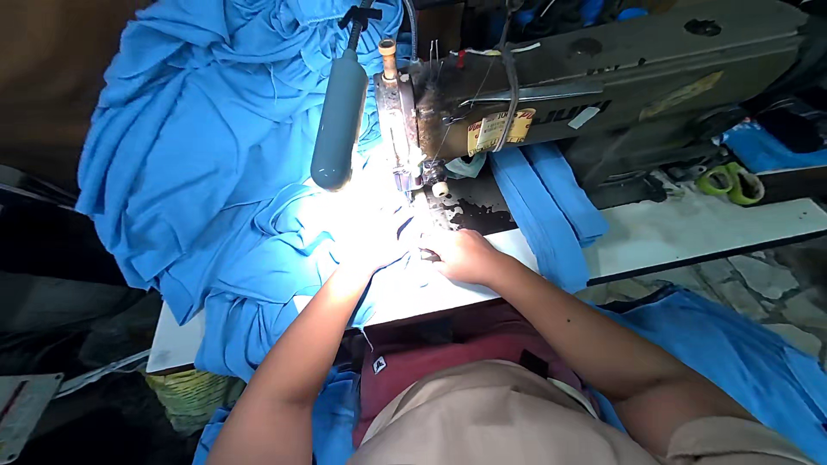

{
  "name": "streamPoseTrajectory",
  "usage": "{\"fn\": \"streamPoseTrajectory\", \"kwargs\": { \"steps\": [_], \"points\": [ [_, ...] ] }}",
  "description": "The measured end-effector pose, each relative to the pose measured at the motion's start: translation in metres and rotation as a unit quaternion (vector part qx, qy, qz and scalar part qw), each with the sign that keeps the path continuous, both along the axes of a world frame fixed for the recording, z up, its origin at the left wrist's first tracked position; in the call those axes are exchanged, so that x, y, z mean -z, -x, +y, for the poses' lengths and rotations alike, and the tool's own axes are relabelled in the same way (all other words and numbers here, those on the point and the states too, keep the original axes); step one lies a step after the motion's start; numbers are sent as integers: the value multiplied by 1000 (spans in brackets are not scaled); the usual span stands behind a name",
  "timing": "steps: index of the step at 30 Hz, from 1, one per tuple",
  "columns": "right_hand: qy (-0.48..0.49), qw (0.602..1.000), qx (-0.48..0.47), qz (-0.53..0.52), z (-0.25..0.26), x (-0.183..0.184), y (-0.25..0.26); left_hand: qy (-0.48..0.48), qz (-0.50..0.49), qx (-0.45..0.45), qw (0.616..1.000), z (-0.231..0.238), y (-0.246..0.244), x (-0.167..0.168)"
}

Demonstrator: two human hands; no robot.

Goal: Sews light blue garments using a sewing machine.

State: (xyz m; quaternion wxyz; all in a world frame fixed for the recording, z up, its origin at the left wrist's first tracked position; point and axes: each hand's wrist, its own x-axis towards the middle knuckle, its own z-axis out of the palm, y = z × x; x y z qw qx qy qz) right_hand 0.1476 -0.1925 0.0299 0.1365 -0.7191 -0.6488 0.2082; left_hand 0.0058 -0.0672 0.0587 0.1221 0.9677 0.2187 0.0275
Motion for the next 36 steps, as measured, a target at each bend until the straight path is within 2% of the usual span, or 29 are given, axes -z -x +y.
{"fn": "streamPoseTrajectory", "kwargs": {
  "steps": [3,5,7,8,10,13,15,17,18,21,24,26,29,31,34,36],
  "points": [
    [-71,996,40,32,-8,6,9,-37,-32,5,999,12,11,29],
    [-120,992,29,23,-14,11,21,-33,-40,26,998,17,3,31],
    [-74,997,-11,4,-18,12,31,25,10,42,999,18,-8,18],
    [-40,999,-19,-1,-18,13,32,13,-20,60,998,27,-10,35],
    [-17,999,29,-16,-21,12,21,12,-72,94,993,38,-9,52],
    [-9,992,124,-32,-22,1,-11,-8,-135,162,977,38,10,56],
    [-92,986,137,14,-18,0,-18,-28,-144,206,967,38,17,60],
    [-182,974,97,97,-4,3,-12,-31,-124,222,967,34,18,52],
    [-193,969,71,140,4,3,-8,-15,-104,219,970,32,17,42],
    [-133,970,20,203,16,-1,0,98,32,198,975,22,12,-11],
    [-155,964,-4,217,10,3,3,34,183,139,973,15,10,-68],
    [-216,945,0,245,-1,11,11,33,181,143,972,6,15,-89],
    [-381,892,36,242,-20,28,31,130,115,250,953,-11,20,-87],
    [-422,871,44,246,-29,34,34,187,118,269,937,-15,20,-79],
    [-417,879,8,232,-39,34,36,241,117,273,924,-17,20,-65],
    [-391,900,-12,193,-44,32,37,248,127,269,922,-15,18,-59]
  ]
}}
